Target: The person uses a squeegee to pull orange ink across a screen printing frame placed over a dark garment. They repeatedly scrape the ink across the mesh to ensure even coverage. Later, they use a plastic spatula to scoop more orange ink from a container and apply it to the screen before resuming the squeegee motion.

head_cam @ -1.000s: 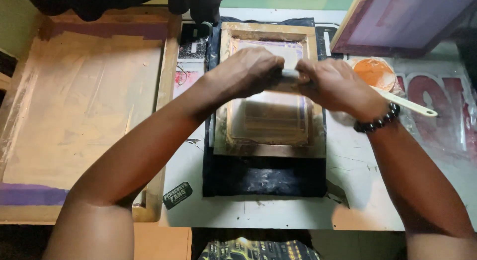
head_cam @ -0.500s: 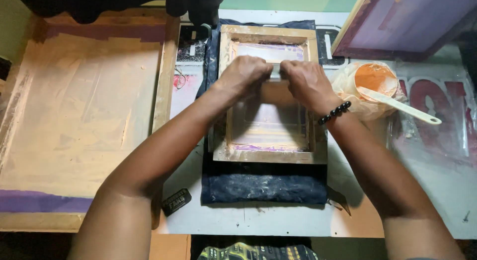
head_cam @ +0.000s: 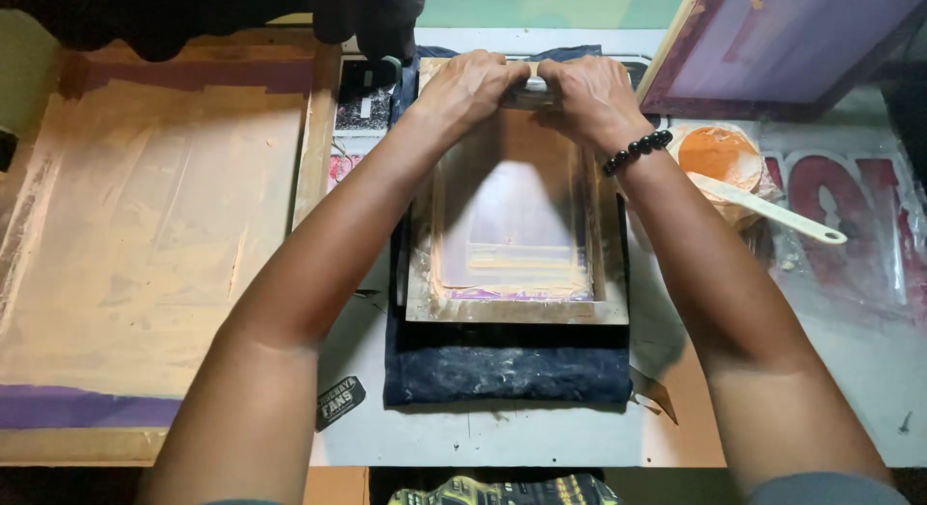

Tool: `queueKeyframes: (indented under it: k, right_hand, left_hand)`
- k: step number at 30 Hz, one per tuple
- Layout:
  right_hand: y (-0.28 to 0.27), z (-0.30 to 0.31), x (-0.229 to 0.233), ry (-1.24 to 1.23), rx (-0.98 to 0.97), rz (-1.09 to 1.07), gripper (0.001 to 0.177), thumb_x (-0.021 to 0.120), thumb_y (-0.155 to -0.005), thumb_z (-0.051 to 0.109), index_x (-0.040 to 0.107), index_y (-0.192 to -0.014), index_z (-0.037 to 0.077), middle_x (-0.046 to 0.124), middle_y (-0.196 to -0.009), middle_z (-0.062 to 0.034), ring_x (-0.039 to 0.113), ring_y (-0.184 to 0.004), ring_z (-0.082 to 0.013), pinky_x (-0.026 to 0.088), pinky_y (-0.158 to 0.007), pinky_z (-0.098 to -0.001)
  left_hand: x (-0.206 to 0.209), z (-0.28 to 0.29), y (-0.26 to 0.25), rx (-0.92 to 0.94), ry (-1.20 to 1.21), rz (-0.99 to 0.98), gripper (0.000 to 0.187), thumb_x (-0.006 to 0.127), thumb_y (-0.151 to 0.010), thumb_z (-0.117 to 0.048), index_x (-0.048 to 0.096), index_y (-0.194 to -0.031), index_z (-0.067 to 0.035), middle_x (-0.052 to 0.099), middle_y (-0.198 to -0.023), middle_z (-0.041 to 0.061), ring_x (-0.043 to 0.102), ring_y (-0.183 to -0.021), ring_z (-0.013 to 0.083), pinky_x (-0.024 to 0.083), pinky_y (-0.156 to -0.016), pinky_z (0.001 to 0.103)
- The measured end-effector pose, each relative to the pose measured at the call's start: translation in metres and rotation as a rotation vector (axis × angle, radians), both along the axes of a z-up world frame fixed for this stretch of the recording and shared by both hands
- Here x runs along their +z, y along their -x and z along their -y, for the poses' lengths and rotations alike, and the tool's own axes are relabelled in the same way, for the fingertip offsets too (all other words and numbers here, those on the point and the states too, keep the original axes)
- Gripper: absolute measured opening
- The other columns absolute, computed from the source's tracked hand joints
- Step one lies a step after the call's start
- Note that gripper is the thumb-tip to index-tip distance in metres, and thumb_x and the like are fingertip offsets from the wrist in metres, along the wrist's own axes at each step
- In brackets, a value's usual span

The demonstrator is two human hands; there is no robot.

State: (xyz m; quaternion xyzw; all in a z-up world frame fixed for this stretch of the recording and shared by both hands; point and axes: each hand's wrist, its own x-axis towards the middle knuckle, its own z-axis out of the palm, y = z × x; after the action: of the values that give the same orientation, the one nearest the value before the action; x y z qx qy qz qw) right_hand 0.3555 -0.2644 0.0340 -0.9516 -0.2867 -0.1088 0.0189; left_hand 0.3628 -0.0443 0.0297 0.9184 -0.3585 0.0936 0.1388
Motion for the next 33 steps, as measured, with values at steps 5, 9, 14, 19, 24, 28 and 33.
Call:
queueKeyframes:
  k: [5,9,14,19,24,28,33]
  right_hand:
    - [0.011,0.004,-0.009,0.039,0.070,0.095,0.036,0.083,-0.087,0.050,0.077,-0.114,0.027,0.072,-0.070,-0.0126,0.069,-0.064,-0.0365,0.051,-0.055,-0.0496]
    - [0.043,0.010,-0.015,0.074,0.114,0.120,0.032,0.084,-0.089,0.053,0.072,-0.091,0.023,0.069,-0.069,-0.0080,0.066,-0.060,-0.0297,0.050,-0.054,-0.0447]
    - [0.112,0.013,-0.008,0.156,0.098,0.045,0.040,0.077,-0.093,0.059,0.067,-0.091,0.021,0.069,-0.073,-0.0031,0.067,-0.065,-0.0270,0.048,-0.053,-0.0420]
    - [0.179,0.013,0.012,0.062,0.099,-0.061,0.027,0.081,-0.081,0.039,0.067,-0.088,0.016,0.068,-0.069,-0.0054,0.072,-0.070,-0.0335,0.057,-0.062,-0.0478]
    - [0.202,0.024,0.002,0.214,0.091,-0.097,0.023,0.075,-0.078,0.043,0.067,-0.088,0.024,0.071,-0.071,-0.0010,0.075,-0.077,-0.0299,0.060,-0.067,-0.0459]
    - [0.208,0.008,0.042,0.215,0.084,-0.254,0.036,0.080,-0.070,0.046,0.066,-0.088,0.017,0.071,-0.065,-0.0049,0.074,-0.076,-0.0351,0.060,-0.071,-0.0503]
    - [0.174,0.008,0.070,0.044,-0.003,-0.598,0.039,0.081,-0.071,0.050,0.073,-0.087,0.015,0.076,-0.073,-0.0134,0.073,-0.091,-0.0409,0.055,-0.080,-0.0567]
  left_hand:
    - [0.002,-0.004,0.029,-0.050,-0.008,0.057,0.020,0.057,-0.092,-0.006,0.062,-0.111,-0.011,0.067,-0.090,0.019,0.068,-0.077,0.0446,0.049,-0.057,0.056]
    - [0.004,-0.002,0.069,-0.071,-0.014,0.092,0.009,0.061,-0.093,-0.001,0.062,-0.100,-0.007,0.063,-0.077,0.018,0.062,-0.067,0.0371,0.047,-0.054,0.050]
    - [0.011,0.003,0.139,-0.009,-0.137,-0.053,0.011,0.054,-0.104,-0.003,0.059,-0.112,-0.007,0.063,-0.082,0.015,0.060,-0.071,0.0308,0.052,-0.056,0.044]
    - [-0.001,0.000,0.193,-0.070,-0.072,0.162,0.028,0.072,-0.093,-0.024,0.062,-0.117,-0.014,0.070,-0.077,0.010,0.072,-0.070,0.0300,0.060,-0.060,0.042]
    - [0.028,-0.001,0.233,-0.102,-0.107,-0.048,0.019,0.066,-0.101,-0.021,0.061,-0.116,-0.009,0.072,-0.079,0.014,0.073,-0.072,0.0298,0.063,-0.067,0.041]
    - [0.026,-0.004,0.218,-0.086,-0.100,-0.194,0.019,0.063,-0.102,-0.020,0.060,-0.118,-0.009,0.071,-0.079,0.012,0.072,-0.073,0.0303,0.063,-0.071,0.046]
    - [0.063,0.000,0.180,-0.121,-0.025,-0.509,0.034,0.065,-0.093,-0.031,0.070,-0.118,-0.008,0.074,-0.099,0.027,0.068,-0.101,0.0525,0.052,-0.093,0.061]
